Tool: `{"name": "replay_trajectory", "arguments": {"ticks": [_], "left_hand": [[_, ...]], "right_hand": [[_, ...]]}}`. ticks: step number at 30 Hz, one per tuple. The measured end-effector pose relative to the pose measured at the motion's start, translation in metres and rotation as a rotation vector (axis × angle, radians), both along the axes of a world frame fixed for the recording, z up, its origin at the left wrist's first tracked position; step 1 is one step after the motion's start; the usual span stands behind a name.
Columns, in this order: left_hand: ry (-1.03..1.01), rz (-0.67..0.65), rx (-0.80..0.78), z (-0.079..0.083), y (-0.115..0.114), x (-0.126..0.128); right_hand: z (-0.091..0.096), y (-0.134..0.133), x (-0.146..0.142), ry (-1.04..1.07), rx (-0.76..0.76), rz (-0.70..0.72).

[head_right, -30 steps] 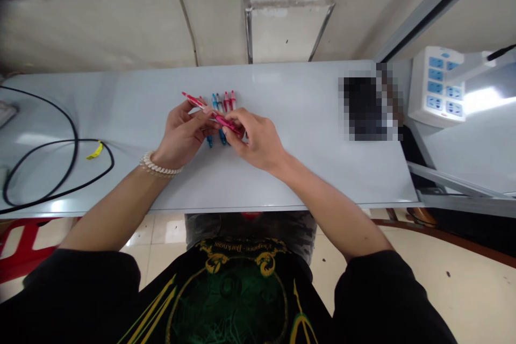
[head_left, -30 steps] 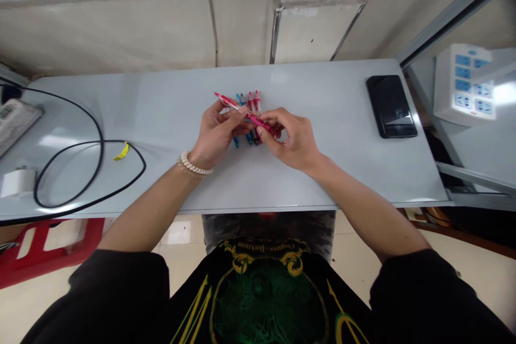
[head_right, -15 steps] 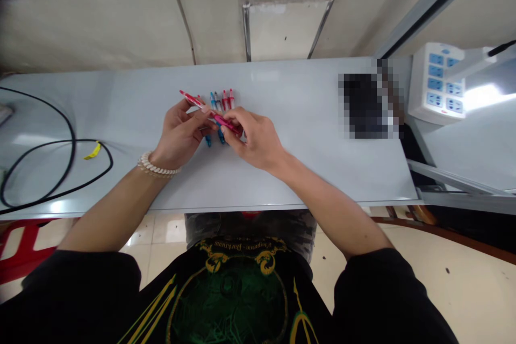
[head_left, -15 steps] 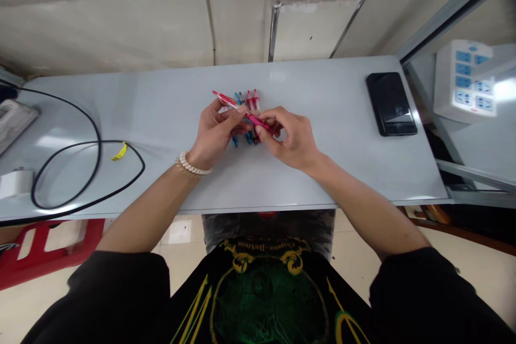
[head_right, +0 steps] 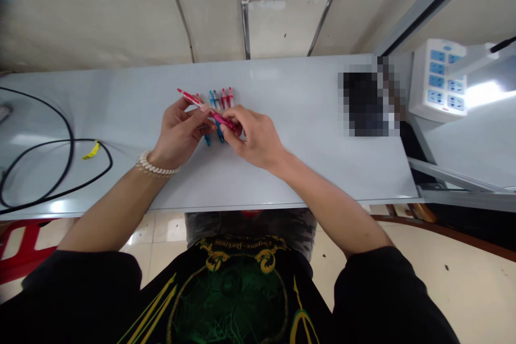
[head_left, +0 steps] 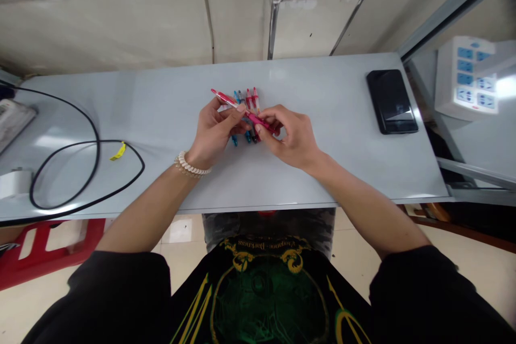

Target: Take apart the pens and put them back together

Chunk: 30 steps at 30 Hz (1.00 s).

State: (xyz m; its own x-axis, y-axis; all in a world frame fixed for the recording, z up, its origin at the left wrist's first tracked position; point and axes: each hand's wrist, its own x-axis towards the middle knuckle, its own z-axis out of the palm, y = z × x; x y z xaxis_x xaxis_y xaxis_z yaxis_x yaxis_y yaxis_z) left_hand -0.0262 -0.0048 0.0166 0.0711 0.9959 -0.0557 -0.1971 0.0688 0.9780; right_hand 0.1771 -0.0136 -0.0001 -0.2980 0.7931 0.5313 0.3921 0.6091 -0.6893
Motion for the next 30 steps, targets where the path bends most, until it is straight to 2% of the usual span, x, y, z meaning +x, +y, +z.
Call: {"name": "replay_trajectory", "arguments": {"ticks": [11, 25, 30], "left_hand": [[0.050, -0.030, 0.082, -0.010, 0.006, -0.003], [-0.003, -0.039, 0.095, -0.010, 0.006, -0.004], [0.035, -0.020, 0.100, -0.012, 0.006, -0.004]], "right_hand": [[0.000, 0.001, 0.001, 0.026, 0.038, 0.032], [-0.001, 0.001, -0.001, 0.063, 0.027, 0.030], [-0.001, 0.000, -0.001, 0.057, 0.010, 0.032]]}}
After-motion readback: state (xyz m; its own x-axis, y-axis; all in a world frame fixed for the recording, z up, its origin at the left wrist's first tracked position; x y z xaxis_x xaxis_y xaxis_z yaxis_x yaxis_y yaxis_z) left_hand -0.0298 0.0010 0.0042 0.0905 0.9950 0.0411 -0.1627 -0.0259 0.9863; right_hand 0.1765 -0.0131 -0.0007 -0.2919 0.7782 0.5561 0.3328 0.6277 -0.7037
